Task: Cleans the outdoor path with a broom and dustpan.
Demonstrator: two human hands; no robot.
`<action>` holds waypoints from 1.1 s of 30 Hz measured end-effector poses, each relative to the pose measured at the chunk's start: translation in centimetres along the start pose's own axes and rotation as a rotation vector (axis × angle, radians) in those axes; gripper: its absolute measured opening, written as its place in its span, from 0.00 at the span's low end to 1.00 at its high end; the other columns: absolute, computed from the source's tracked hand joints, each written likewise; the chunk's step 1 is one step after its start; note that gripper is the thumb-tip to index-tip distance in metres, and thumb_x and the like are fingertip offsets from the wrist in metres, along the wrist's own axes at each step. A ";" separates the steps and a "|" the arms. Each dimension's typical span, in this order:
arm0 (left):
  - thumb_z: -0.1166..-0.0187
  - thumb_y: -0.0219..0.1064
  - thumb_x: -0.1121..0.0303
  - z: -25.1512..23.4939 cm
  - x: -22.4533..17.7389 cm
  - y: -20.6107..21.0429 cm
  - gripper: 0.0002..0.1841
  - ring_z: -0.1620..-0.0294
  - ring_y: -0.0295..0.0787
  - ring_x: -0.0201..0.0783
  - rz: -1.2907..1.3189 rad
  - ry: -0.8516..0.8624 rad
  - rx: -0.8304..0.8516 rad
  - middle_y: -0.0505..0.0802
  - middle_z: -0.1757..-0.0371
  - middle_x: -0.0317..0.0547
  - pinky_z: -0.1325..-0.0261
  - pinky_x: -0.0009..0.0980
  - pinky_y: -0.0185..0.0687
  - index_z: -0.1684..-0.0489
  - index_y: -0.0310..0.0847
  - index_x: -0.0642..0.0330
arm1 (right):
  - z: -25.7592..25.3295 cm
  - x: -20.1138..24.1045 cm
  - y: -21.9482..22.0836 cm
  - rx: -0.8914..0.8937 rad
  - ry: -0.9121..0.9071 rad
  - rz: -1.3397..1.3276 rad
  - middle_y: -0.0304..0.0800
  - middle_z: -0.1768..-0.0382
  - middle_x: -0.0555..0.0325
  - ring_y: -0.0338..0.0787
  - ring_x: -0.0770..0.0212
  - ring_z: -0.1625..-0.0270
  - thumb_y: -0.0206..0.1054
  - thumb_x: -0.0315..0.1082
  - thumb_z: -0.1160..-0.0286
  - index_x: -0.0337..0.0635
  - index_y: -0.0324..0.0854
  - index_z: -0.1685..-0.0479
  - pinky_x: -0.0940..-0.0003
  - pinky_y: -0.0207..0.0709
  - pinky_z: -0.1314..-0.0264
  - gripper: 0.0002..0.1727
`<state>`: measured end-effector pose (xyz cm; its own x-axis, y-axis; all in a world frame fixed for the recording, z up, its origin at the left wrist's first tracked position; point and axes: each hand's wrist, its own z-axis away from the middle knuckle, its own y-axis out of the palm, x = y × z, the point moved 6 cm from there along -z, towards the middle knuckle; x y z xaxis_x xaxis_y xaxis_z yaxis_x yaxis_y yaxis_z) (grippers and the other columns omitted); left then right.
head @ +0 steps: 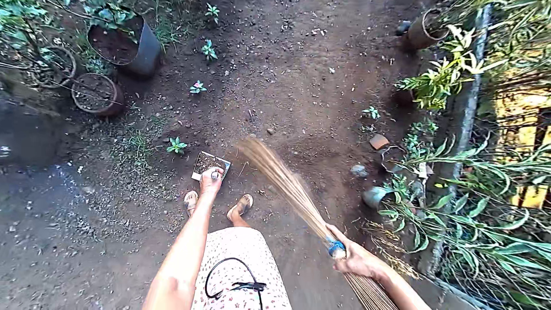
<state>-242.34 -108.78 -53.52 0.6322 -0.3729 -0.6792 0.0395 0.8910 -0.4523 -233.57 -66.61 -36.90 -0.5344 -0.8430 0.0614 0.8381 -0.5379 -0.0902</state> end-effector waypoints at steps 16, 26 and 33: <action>0.17 0.57 0.76 2.8 0.6 0.1 0.13 0.39 0.89 0.60 -0.301 0.169 0.402 0.93 0.47 0.68 0.27 0.56 0.75 0.50 0.88 0.76 | 3.9 -5.7 24.6 -0.133 0.057 -0.851 0.81 0.35 0.31 0.90 0.42 0.44 0.81 0.19 0.66 0.50 0.39 0.05 0.44 0.85 0.41 0.73; 0.19 0.57 0.80 3.3 0.9 -1.5 0.13 0.40 0.88 0.61 -0.618 0.401 0.795 0.93 0.48 0.68 0.29 0.56 0.74 0.52 0.89 0.75 | -2.4 -0.9 34.9 -0.365 0.245 -1.392 0.73 0.26 0.30 0.84 0.38 0.35 0.75 0.21 0.37 0.50 0.37 0.04 0.42 0.81 0.36 0.60; 0.17 0.62 0.77 4.2 1.2 2.2 0.10 0.38 0.87 0.66 -0.748 0.363 0.825 0.92 0.47 0.72 0.28 0.62 0.72 0.50 0.88 0.74 | -5.6 12.8 42.2 0.015 0.013 -1.198 0.68 0.21 0.25 0.75 0.35 0.21 0.81 0.16 0.52 0.46 0.27 0.03 0.41 0.70 0.21 0.73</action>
<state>-238.29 -106.12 -52.91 -0.0135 -0.8084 -0.5884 0.8826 0.2669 -0.3870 -205.63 -100.09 -45.47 -0.9771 0.1935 0.0884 -0.1916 -0.9810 0.0292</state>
